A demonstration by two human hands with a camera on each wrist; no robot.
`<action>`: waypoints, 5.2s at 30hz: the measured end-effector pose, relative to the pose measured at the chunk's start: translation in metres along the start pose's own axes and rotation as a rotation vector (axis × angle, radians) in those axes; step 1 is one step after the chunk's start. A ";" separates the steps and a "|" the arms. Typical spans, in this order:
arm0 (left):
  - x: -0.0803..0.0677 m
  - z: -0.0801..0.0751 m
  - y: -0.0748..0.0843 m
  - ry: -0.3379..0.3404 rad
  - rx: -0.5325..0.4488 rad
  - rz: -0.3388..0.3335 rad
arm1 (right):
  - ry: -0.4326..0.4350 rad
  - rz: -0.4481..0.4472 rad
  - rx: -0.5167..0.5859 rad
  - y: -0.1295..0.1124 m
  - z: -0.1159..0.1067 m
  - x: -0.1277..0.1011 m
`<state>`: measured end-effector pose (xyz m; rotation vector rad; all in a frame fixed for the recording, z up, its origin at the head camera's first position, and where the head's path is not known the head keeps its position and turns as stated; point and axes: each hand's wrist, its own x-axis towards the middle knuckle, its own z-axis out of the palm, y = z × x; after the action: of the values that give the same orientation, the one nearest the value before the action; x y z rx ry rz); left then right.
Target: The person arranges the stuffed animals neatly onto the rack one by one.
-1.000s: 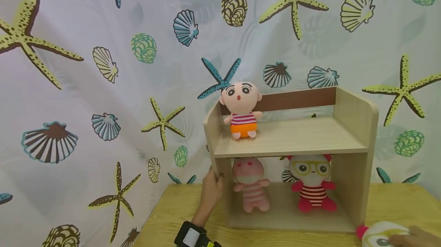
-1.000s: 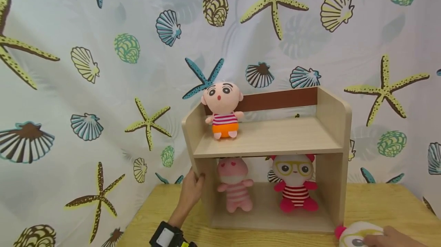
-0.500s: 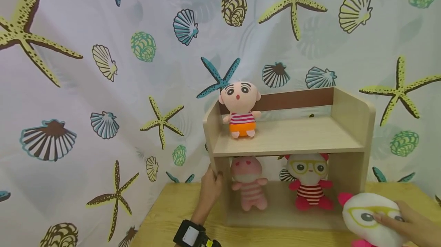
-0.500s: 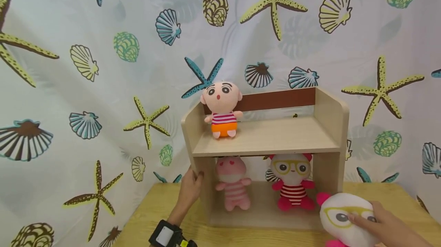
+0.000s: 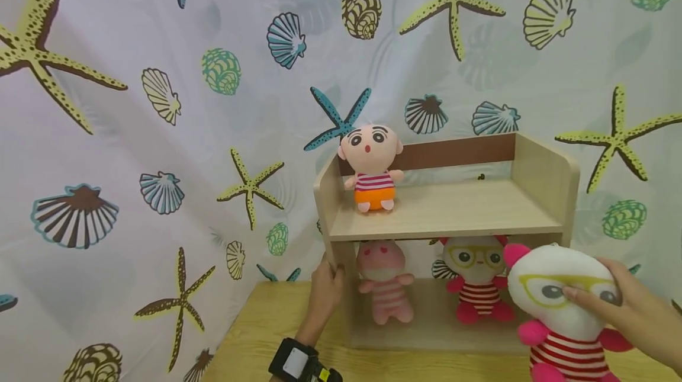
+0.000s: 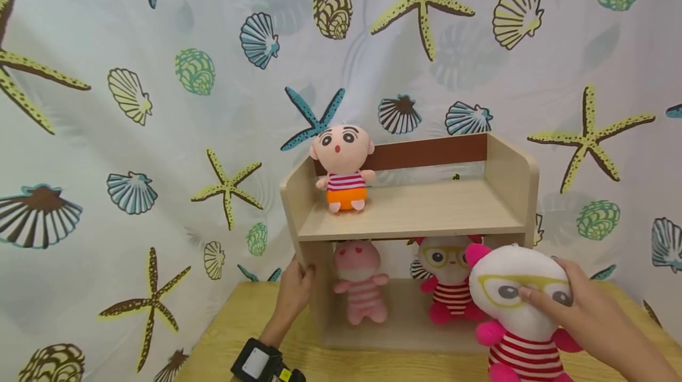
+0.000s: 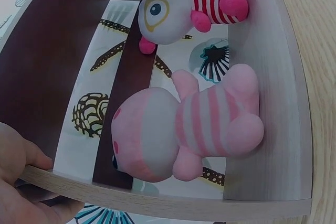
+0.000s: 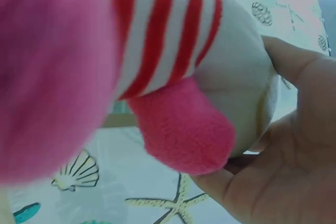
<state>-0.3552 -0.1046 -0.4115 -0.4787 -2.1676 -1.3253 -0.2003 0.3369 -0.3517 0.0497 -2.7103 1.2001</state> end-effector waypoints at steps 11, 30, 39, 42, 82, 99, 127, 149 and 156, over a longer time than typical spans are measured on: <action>0.000 0.001 0.000 -0.007 -0.013 -0.020 | 0.249 -0.119 -0.058 -0.060 -0.005 -0.001; 0.001 -0.001 0.000 -0.012 -0.006 -0.011 | 0.511 -0.297 0.017 -0.120 -0.025 0.031; 0.000 0.000 -0.002 -0.014 0.001 -0.013 | 0.616 -0.333 0.010 -0.135 -0.036 0.053; 0.001 0.000 -0.002 -0.011 0.001 -0.011 | 0.639 -0.351 0.004 -0.139 -0.037 0.061; 0.002 -0.001 -0.002 -0.006 0.013 -0.010 | 0.494 -0.342 0.029 -0.141 -0.028 0.156; 0.003 -0.002 0.001 -0.016 0.005 -0.034 | 0.461 -0.293 0.041 -0.133 -0.030 0.177; 0.001 -0.002 -0.001 -0.017 -0.006 -0.035 | 0.374 -0.315 0.030 -0.123 -0.030 0.184; 0.003 -0.003 -0.003 0.004 0.028 -0.019 | 0.397 -0.325 -0.030 -0.118 -0.027 0.182; 0.005 -0.002 -0.002 0.005 0.031 -0.008 | 0.415 -0.309 -0.043 -0.119 -0.028 0.173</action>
<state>-0.3592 -0.1067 -0.4093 -0.4545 -2.1852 -1.2939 -0.3544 0.2843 -0.2162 0.1842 -2.2657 0.9405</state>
